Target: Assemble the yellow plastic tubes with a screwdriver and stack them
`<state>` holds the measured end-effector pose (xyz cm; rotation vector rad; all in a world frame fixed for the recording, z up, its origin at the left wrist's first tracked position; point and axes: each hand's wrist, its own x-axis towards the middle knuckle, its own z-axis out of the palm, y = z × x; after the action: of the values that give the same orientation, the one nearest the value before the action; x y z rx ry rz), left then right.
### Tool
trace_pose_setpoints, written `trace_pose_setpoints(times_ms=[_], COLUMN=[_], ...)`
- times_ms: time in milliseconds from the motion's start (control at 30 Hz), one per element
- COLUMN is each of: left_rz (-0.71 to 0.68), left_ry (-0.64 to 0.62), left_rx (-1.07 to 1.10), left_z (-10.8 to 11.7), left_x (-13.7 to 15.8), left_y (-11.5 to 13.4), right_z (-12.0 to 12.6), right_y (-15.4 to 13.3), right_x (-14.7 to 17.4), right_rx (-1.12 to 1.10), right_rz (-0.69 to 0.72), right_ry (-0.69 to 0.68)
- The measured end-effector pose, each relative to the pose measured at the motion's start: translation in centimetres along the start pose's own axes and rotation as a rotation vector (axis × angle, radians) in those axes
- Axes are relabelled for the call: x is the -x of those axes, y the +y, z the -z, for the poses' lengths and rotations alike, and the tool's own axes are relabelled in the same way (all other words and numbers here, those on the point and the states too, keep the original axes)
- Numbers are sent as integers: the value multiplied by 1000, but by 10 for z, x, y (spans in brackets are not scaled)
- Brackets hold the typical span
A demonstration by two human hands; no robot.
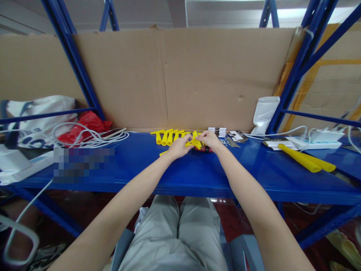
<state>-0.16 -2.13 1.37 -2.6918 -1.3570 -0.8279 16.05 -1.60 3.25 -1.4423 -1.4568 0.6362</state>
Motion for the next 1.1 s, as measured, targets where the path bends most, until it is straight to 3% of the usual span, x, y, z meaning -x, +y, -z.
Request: trace_pose_setpoints(times_ms=[367,500,567,700,833,967,1033,1100], left_rz=[-20,0,6,-14,-29,-22,-19,-17], left_ry=[21,25,21,35,45,42,46,49], left_rx=[62,32,28,72,129,147,144,143], left_z=[-2,-2,-2,-3,-4,-5,-6,-7], left_x=[-1,-1,-1,-2,-2,-3,-4,-4], left_y=[-1,-1,-1,-1,-2,-2,-3,-4], right_z=[-3,8,19,43,59,66,67,68], right_y=[9,16,20,28,36,45,53,62], right_x=[-7,-19,-23,-21,-13,-14,-18,-23], right_rx=[37,28,131,575,877,986,1012,1035], right_rz=[88,163,196,160,-31,-179,-210,-155], right_ry=[32,194,297,367,271,134,97,92])
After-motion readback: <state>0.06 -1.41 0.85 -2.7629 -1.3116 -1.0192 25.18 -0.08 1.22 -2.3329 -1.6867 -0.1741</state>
